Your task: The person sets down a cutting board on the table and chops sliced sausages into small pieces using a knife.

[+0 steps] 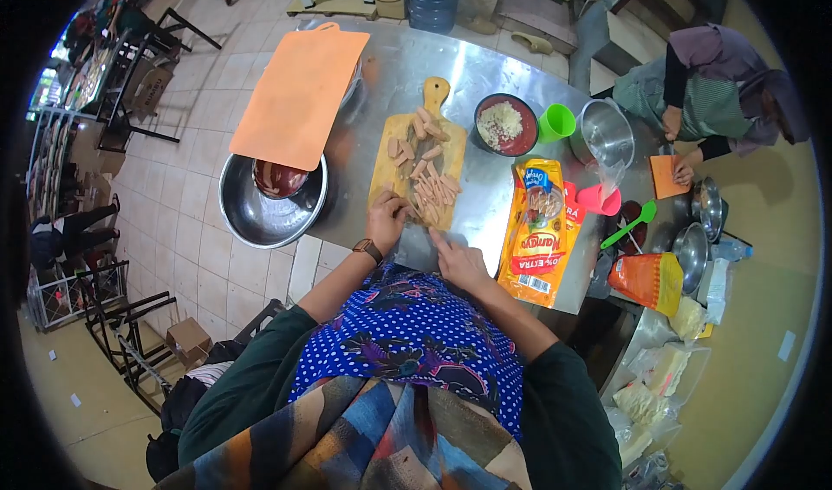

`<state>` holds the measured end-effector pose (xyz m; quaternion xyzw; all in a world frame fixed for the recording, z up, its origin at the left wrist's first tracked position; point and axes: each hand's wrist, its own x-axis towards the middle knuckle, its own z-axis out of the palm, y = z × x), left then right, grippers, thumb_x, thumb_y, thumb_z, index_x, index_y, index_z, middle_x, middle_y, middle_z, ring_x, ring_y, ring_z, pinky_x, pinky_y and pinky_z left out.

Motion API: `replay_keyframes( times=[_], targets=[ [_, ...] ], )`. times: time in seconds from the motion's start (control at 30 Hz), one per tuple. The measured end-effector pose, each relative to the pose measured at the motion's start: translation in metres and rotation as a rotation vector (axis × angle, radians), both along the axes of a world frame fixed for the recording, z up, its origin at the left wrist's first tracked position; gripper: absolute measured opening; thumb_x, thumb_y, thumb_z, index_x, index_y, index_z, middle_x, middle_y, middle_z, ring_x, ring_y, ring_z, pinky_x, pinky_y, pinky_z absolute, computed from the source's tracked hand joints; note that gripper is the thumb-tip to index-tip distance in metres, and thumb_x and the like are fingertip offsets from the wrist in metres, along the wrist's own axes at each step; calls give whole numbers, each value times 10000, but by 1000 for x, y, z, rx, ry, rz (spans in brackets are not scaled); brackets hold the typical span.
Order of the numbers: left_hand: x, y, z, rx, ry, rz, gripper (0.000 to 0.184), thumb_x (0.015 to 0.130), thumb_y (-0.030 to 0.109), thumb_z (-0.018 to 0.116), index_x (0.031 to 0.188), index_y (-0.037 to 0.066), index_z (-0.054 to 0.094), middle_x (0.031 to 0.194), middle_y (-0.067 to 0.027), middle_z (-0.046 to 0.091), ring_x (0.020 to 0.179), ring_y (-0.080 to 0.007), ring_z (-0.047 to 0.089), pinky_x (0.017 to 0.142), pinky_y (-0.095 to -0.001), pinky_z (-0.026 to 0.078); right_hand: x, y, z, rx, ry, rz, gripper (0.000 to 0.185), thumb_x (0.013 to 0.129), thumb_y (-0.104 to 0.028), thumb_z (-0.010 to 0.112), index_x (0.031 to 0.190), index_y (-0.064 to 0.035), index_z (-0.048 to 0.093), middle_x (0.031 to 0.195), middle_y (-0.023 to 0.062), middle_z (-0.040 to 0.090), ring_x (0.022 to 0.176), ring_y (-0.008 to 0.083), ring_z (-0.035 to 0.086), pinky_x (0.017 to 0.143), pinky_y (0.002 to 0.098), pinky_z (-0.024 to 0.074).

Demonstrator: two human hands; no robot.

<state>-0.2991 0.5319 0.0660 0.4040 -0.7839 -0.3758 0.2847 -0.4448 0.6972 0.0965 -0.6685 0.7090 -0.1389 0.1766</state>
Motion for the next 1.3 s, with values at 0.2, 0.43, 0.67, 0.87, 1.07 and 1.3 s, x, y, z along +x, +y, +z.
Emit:
replay_keyframes(
  times=[0.2, 0.43, 0.67, 0.87, 1.07, 1.3],
  targets=[
    [2, 0, -5, 59, 12, -5, 87, 752, -12, 681, 838, -10, 693, 874, -133, 621, 857, -330, 621, 777, -397, 508, -2, 8, 6, 26, -59, -24, 660, 828, -202, 604, 1456, -176, 401, 811, 149, 639, 590, 359, 617, 537, 468, 511],
    [4, -1, -2, -12, 6, -19, 78, 768, -19, 673, 844, -20, 690, 862, -135, 611, 789, -300, 628, 699, -359, 512, 9, -39, 3, 42, -56, -14, 636, 838, -199, 591, 1445, -161, 407, 890, 180, 670, 627, 362, 643, 558, 472, 523],
    [4, 1, -9, 116, 20, -4, 78, 761, -23, 661, 837, -31, 677, 885, -153, 603, 856, -346, 611, 780, -399, 500, -2, 3, 7, 142, -25, 7, 644, 844, -214, 589, 1456, -176, 391, 816, 163, 648, 602, 367, 627, 543, 472, 517],
    [5, 3, -7, 114, 29, 8, 76, 764, -21, 667, 836, -41, 675, 885, -161, 602, 856, -346, 613, 776, -400, 501, 1, -4, 14, 64, -83, -28, 645, 843, -218, 594, 1453, -173, 391, 814, 167, 646, 609, 368, 630, 546, 475, 518],
    [5, 4, -6, 94, 44, 35, 61, 764, -29, 664, 823, -41, 668, 877, -150, 604, 809, -327, 625, 719, -383, 515, 12, -35, 5, 54, -73, -15, 635, 838, -199, 589, 1444, -163, 402, 876, 184, 665, 659, 381, 648, 577, 485, 528],
    [8, 3, 3, 136, 78, 33, 105, 773, -41, 653, 877, -27, 661, 866, -143, 599, 738, -308, 622, 679, -367, 516, -7, 15, 0, 109, -76, -14, 671, 824, -230, 621, 1455, -194, 394, 847, 153, 662, 639, 366, 641, 551, 479, 522]
  ],
)
